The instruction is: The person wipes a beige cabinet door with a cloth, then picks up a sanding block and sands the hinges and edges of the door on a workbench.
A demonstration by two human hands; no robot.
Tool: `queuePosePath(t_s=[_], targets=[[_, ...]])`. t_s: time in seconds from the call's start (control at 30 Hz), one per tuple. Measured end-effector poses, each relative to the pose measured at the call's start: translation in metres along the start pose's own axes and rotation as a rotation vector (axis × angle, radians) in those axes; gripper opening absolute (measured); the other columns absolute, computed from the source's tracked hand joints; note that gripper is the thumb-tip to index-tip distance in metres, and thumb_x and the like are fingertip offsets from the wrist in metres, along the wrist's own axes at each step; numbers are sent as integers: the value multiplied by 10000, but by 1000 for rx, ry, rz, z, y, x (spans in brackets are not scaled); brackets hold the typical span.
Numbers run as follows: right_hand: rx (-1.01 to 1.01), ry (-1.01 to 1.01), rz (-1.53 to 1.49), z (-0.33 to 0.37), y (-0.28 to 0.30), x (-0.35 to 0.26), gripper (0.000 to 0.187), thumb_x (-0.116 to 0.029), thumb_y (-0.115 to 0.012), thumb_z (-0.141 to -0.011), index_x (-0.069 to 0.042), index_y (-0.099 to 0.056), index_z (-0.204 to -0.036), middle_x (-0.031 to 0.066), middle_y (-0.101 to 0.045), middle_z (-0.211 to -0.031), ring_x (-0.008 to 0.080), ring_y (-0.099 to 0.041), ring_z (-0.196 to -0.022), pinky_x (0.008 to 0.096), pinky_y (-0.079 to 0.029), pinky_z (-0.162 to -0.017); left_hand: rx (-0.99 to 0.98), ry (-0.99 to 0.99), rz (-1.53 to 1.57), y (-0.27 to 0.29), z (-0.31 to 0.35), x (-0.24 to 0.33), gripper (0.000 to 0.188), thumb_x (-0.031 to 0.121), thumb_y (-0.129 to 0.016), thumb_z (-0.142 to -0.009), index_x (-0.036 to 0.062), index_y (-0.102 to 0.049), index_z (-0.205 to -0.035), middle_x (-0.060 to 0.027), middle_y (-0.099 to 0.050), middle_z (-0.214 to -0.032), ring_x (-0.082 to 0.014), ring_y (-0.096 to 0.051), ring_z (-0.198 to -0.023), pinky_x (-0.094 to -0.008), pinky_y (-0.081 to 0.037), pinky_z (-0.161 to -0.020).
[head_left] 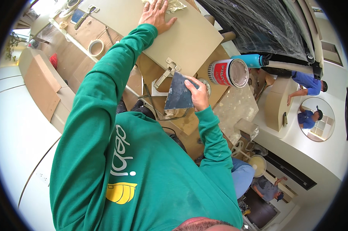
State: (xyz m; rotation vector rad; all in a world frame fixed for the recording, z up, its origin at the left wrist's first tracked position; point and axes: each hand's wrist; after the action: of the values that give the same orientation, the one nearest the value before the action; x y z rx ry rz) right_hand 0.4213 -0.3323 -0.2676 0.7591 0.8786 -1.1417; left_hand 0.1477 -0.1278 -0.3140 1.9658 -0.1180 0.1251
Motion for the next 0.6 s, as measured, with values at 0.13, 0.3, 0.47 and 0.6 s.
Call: queuePosePath(t_s=[0.13, 0.3, 0.47, 0.6], targets=[[60, -59, -151, 8, -11, -4, 296, -139, -660, -1001, 27, -682, -1246, 62, -740, -1079, 110, -690, -917, 258, -557, -819, -24, 0, 9, 3, 0, 4, 853, 653, -505, -966, 103, -356, -1601, -143, -334, -1662, -281, -269, -1560, -452, -180, -1295], [83, -167, -552, 16, -24, 6, 306, -147, -665, -997, 54, -684, -1226, 78, -743, -1070, 115, -687, -914, 266, -561, -825, -25, -4, 26, 3, 0, 4, 858, 653, -512, -962, 102, -356, -1601, -144, -333, -1663, -281, -264, -1562, -452, -176, -1296], [88, 0, -134, 25, -10, -1, 287, -156, -666, -994, 42, -702, -1199, 53, -734, -1038, 108, -676, -920, 260, -541, -841, -22, -6, 38, 1, 0, 5, 860, 651, -517, -962, 96, -358, -1599, -149, -335, -1661, -286, -262, -1562, -455, -175, -1295], [62, 159, 90, 20, 3, -19, 269, -157, -668, -978, 50, -722, -1140, 34, -736, -967, 83, -648, -855, 253, -529, -772, -23, -1, 14, 5, 0, 5, 859, 653, -513, -965, 91, -360, -1596, -154, -338, -1657, -292, -262, -1561, -455, -180, -1293]])
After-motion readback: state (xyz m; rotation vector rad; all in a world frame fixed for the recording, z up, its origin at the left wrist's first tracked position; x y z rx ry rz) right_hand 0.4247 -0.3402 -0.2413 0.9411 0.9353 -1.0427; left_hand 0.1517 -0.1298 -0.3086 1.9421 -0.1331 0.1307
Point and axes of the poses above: each hand's wrist, its own z-axis away from the middle knuckle, its own y-axis out of the back of the hand, x = y × z
